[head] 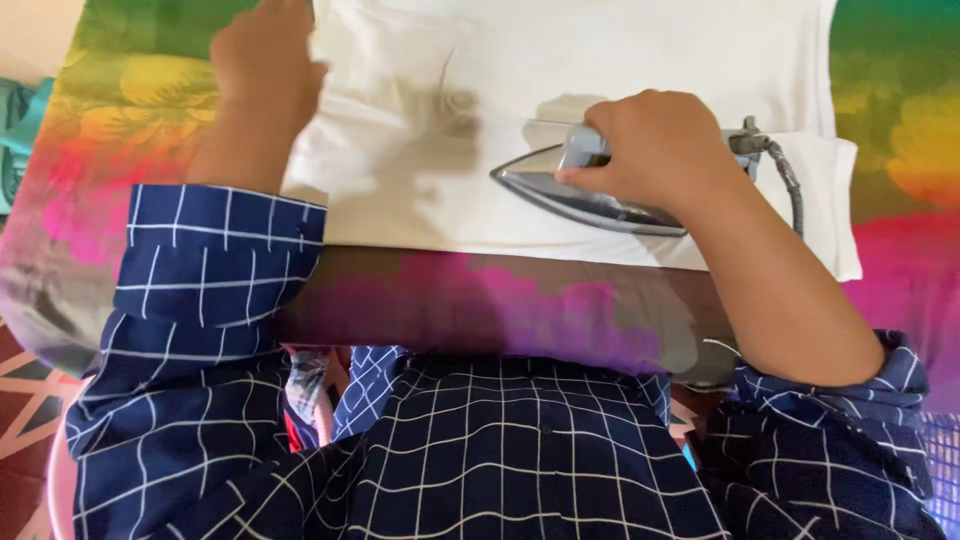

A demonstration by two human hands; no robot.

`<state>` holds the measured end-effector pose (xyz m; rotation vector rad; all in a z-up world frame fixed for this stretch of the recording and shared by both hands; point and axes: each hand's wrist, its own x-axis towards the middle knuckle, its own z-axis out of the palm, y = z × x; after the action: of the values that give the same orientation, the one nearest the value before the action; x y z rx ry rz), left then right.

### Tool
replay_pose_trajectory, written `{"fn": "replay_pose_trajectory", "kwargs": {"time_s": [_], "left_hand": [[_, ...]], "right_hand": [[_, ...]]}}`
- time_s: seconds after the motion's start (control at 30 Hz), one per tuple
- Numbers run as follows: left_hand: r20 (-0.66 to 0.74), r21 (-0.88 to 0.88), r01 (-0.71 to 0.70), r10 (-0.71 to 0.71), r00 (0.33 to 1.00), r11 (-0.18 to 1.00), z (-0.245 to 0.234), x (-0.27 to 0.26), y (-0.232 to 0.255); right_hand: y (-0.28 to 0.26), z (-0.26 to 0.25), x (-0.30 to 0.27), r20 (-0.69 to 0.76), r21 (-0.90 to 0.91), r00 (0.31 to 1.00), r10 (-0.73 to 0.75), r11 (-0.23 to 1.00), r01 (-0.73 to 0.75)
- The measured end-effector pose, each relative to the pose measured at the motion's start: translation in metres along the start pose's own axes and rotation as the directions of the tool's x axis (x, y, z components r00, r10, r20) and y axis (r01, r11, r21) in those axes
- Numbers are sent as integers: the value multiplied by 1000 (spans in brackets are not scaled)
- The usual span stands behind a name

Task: Ironing and folding a white t-shirt on an ironing board.

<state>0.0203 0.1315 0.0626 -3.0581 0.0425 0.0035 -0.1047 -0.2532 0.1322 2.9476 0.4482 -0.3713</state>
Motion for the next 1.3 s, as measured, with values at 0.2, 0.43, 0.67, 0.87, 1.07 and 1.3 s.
{"fn": "replay_pose_trajectory", "kwargs": {"time_s": [0.2, 0.43, 0.67, 0.87, 1.07, 1.3], "left_hand": [[-344, -201, -567, 484, 804, 799, 1, -68, 123], [-462, -384, -744, 583, 668, 547, 62, -92, 151], [-237, -419, -701, 676, 698, 577, 48, -99, 150], [-182, -383, -705, 699, 691, 597, 38, -102, 151], [-140, -391, -690, 701, 699, 609, 31, -106, 152], [-112, -371, -678, 694, 712, 635, 29, -105, 155]], "right_hand": [[14, 13, -17, 87, -31, 993, -78, 996, 81], [56, 29, -13, -85, -52, 995, 51, 997, -55], [72, 32, -17, -101, 3, 987, 122, 992, -122], [80, 37, -46, 27, -5, 1000, -4, 1000, 4], [105, 44, -46, 92, 0, 995, 49, 999, -49], [131, 63, -44, -200, -11, 975, 98, 995, -102]]}}
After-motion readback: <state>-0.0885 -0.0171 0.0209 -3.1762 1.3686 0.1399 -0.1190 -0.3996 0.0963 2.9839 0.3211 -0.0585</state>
